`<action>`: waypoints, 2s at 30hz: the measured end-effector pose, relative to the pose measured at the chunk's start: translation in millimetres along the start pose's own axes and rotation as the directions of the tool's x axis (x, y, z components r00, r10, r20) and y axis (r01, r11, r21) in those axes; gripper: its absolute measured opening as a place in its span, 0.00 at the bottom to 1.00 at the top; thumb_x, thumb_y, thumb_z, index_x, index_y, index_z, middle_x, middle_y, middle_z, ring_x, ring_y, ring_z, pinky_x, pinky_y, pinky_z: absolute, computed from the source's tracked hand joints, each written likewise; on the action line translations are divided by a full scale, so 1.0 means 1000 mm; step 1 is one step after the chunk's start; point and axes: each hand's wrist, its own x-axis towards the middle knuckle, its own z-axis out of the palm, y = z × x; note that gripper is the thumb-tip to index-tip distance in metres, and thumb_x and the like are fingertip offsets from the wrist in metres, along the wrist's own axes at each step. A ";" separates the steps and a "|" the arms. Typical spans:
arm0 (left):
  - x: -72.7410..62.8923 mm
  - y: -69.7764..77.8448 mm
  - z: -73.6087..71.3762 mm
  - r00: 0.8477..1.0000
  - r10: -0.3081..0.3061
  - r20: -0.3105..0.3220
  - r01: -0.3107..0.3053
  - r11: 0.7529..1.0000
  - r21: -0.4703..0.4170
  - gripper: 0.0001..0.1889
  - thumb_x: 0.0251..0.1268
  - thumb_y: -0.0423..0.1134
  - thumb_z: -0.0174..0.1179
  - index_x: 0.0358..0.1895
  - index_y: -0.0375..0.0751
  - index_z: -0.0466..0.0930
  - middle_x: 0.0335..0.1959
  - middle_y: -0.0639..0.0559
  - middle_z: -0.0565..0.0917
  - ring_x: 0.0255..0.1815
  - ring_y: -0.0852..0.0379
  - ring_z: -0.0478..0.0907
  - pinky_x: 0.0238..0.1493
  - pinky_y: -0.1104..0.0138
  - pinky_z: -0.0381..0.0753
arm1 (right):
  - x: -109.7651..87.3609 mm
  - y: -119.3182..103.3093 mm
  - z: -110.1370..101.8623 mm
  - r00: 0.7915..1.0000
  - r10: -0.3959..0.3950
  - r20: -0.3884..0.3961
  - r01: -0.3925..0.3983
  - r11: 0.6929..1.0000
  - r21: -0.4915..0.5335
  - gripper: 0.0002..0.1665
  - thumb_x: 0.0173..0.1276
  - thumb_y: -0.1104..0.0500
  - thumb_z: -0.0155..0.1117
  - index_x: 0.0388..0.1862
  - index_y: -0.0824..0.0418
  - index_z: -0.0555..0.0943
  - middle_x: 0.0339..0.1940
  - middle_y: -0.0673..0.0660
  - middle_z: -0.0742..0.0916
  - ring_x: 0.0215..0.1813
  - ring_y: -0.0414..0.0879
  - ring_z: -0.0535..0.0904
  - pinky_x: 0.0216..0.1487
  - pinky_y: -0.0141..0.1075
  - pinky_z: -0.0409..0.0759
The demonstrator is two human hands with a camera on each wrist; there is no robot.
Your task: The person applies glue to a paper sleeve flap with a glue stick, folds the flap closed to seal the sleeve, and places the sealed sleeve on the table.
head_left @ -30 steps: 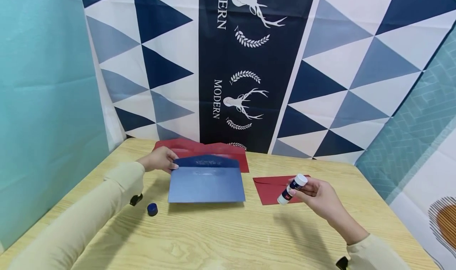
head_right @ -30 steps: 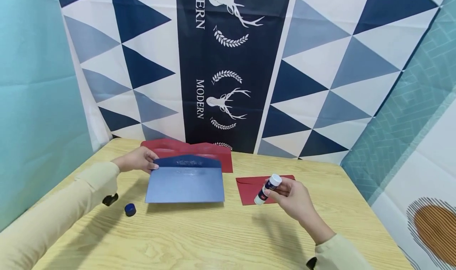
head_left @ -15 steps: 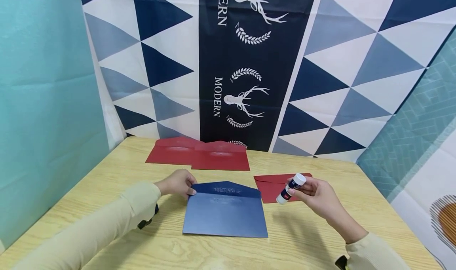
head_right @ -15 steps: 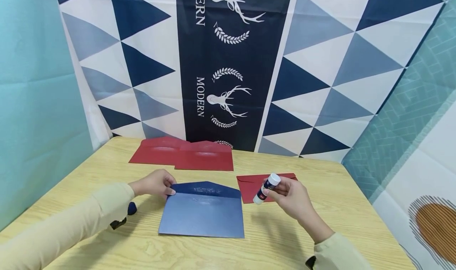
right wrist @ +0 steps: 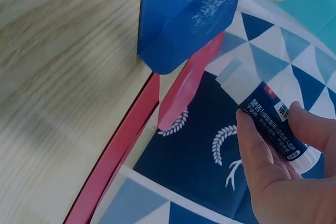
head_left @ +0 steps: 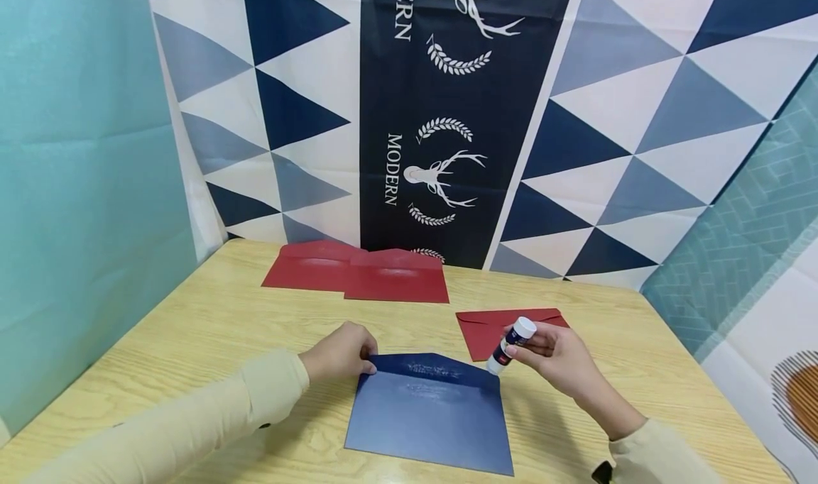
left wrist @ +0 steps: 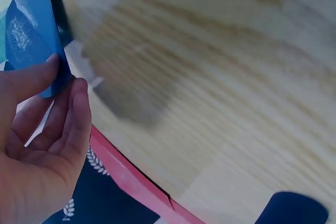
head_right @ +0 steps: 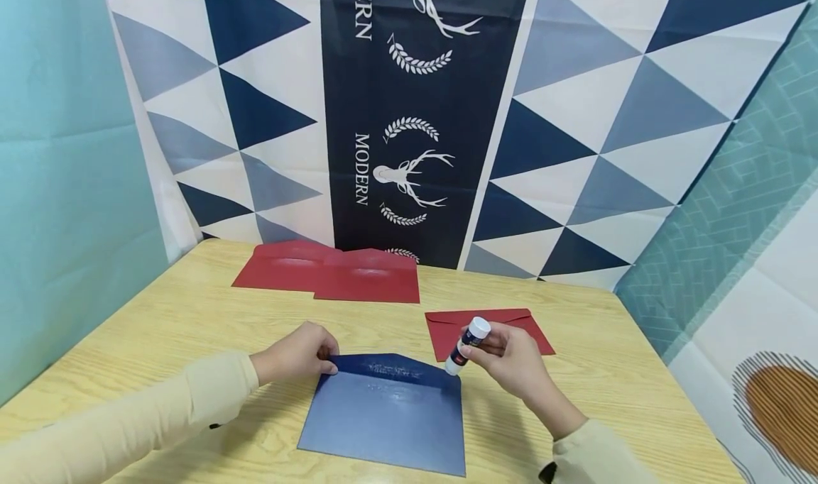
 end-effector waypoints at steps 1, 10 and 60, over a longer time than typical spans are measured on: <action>-0.001 -0.001 0.002 1.000 0.004 0.000 -0.004 1.000 0.004 0.09 0.53 0.34 0.70 0.19 0.42 0.81 0.13 0.59 0.68 0.21 0.63 0.62 0.25 0.73 0.64 | 0.000 0.000 0.002 1.000 -0.003 0.009 0.003 1.000 0.007 0.25 0.61 0.60 0.69 0.55 0.71 0.79 0.49 0.67 0.87 0.44 0.47 0.88 0.45 0.36 0.85; -0.003 -0.006 0.005 0.999 0.028 -0.034 -0.029 1.000 -0.010 0.09 0.48 0.33 0.73 0.19 0.41 0.81 0.16 0.57 0.74 0.22 0.63 0.66 0.25 0.72 0.69 | 0.007 -0.013 0.030 0.985 -0.140 0.101 0.141 0.990 -0.002 0.19 0.60 0.62 0.69 0.49 0.69 0.82 0.46 0.67 0.88 0.45 0.53 0.88 0.43 0.36 0.86; 0.026 -0.001 0.001 0.983 -0.028 0.181 0.030 1.000 -0.007 0.17 0.46 0.30 0.74 0.16 0.41 0.71 0.13 0.58 0.60 0.20 0.62 0.57 0.30 0.70 0.63 | 0.019 -0.014 0.096 0.872 -0.378 0.312 0.423 0.902 -0.089 0.09 0.61 0.65 0.68 0.40 0.61 0.80 0.34 0.53 0.87 0.30 0.32 0.77 0.32 0.25 0.76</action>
